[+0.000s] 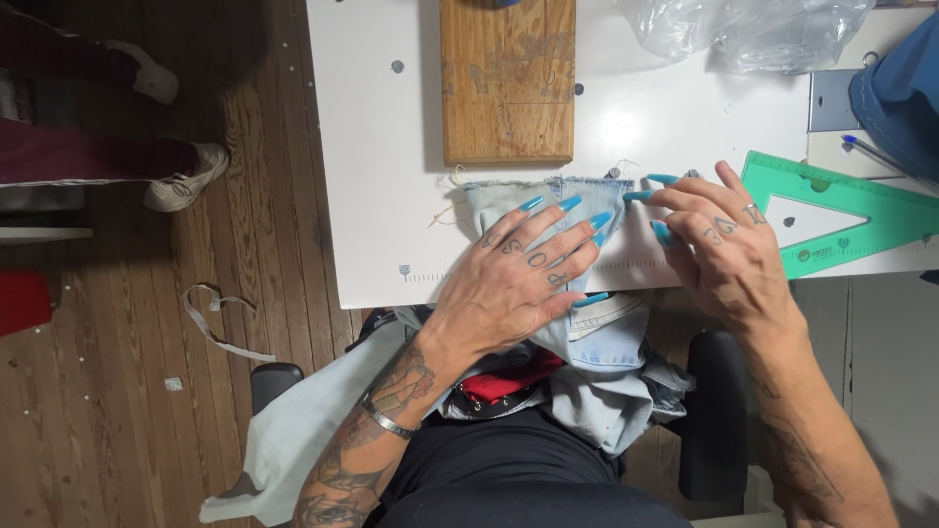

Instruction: Measuring and aligning denim fabric using a triangle ruler on a workshop table

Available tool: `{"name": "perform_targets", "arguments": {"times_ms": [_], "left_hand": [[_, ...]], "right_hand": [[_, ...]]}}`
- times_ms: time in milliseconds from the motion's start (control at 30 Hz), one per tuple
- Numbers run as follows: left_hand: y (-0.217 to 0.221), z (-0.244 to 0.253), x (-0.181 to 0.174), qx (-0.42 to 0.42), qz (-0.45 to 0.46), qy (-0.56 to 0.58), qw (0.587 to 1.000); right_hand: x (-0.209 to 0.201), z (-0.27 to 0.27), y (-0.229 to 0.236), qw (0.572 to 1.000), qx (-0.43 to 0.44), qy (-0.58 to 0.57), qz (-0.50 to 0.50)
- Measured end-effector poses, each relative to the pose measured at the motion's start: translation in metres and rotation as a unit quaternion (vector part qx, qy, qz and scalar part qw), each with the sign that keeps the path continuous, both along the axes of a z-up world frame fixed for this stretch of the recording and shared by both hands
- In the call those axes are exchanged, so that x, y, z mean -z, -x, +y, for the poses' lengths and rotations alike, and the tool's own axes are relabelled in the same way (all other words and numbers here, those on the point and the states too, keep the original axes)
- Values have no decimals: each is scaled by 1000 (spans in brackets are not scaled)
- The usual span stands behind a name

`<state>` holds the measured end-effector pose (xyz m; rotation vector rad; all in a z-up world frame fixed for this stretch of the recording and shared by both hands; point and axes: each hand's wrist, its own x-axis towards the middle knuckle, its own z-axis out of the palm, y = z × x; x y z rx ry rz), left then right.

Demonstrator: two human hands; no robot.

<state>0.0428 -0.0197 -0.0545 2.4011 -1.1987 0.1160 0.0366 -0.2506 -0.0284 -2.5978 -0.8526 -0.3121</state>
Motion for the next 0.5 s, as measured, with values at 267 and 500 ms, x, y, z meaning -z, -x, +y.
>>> {"name": "perform_targets", "arguments": {"times_ms": [267,500], "left_hand": [[2,-1,0,-11,-20,-6,1000],[4,-7,-2,-34,-42,-54,997]], "right_hand": [[2,-2,3,1000,-1,11,-8],[4,-4,5,1000,3,2,3]]}}
